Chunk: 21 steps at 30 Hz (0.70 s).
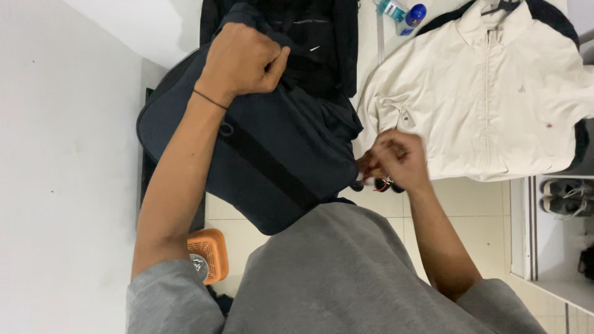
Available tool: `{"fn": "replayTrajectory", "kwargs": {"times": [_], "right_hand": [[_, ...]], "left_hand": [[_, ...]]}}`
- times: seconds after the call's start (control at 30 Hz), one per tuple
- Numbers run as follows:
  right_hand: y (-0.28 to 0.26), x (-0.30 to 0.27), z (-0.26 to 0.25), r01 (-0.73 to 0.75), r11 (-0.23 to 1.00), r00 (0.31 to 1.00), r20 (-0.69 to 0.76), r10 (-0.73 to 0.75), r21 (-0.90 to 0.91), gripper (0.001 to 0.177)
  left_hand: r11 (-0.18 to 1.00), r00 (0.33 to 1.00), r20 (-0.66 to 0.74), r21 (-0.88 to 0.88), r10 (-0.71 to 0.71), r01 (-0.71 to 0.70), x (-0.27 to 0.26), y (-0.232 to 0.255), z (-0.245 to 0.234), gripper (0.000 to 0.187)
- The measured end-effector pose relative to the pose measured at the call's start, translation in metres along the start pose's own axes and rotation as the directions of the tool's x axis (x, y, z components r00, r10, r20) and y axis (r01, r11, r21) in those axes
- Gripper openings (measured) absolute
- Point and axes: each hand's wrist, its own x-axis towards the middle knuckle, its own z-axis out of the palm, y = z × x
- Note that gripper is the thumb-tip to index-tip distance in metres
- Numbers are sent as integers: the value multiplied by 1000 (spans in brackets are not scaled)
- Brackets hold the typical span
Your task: The person wipes a black backpack with a patterned cloth, cleaning its exterior surfaces and pockets. The person then places a black jacket on a hanger and hangs it in a closet.
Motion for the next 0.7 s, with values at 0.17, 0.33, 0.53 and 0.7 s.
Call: {"fn": "replayTrajectory", "kwargs": {"times": [0.17,0.33,0.53,0.7], "right_hand": [[-59,62,47,702,554,702,310,-640,-447,40],[-67,72,88,657,119,713,561,-422,-745,35],[-63,-13,51,646,277,730,681,47,-712,28],[-48,39,42,602,279,788,498,-362,-748,37]], "left_hand": [[982,968,-174,90,180,-166,28,0,12,21],[996,996,-24,3,84,-84,32,-4,10,26],[995,993,-74,-14,97,-98,23,-1,14,37],[989,990,-14,57,139,-138,33,2,28,39]]}}
